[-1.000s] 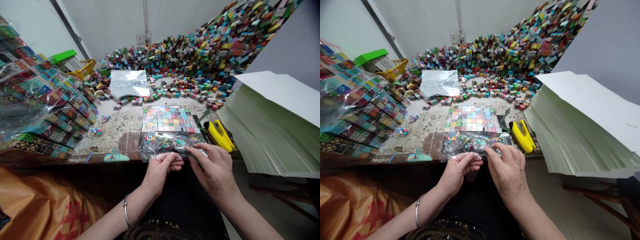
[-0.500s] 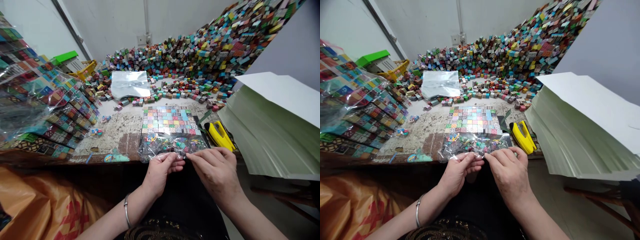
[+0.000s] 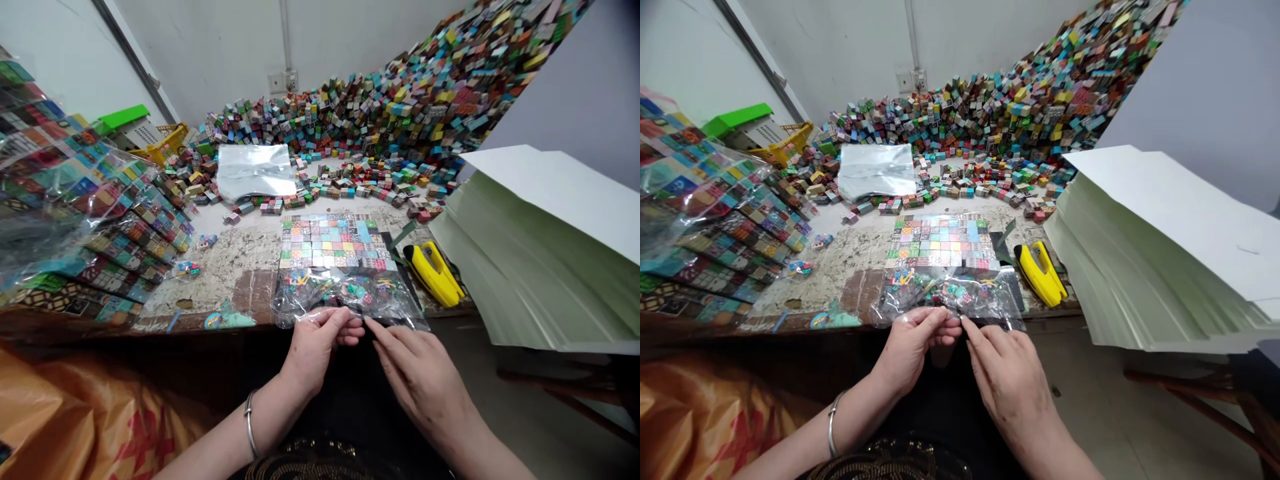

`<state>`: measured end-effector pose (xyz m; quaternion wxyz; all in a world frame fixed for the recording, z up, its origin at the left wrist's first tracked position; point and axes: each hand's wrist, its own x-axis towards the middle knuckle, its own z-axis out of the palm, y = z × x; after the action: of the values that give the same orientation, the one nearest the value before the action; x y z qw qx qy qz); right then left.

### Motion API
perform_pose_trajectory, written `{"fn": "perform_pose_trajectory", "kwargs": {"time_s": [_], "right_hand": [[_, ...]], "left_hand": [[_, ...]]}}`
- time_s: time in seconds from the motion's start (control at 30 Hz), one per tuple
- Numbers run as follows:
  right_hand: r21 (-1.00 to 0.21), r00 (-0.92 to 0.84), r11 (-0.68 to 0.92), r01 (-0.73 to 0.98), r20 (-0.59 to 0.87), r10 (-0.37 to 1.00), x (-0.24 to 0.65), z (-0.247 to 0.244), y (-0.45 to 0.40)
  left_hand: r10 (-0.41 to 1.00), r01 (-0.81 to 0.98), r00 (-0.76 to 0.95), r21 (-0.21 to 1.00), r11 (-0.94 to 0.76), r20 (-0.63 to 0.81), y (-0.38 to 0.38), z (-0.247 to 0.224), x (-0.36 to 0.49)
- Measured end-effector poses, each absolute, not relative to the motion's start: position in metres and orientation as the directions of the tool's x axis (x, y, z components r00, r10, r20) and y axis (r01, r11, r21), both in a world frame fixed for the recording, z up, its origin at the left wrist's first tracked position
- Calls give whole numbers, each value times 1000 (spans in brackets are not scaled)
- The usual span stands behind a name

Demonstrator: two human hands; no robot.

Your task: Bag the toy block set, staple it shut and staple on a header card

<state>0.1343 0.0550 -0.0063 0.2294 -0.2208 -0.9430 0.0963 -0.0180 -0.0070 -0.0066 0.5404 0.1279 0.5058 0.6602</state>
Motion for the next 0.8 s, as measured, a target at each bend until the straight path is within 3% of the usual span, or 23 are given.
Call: {"fn": "perform_pose_trajectory", "kwargs": {"time_s": [0.4, 0.8], "right_hand": [[-456, -774, 785, 420, 272, 572, 140, -15, 42], [-441, -738, 783, 439, 320, 594, 148, -15, 39]], "left_hand": [[859, -582, -363, 808, 94, -362, -7, -7, -20], [850, -591, -362, 800, 108, -382, -8, -6, -21]]}}
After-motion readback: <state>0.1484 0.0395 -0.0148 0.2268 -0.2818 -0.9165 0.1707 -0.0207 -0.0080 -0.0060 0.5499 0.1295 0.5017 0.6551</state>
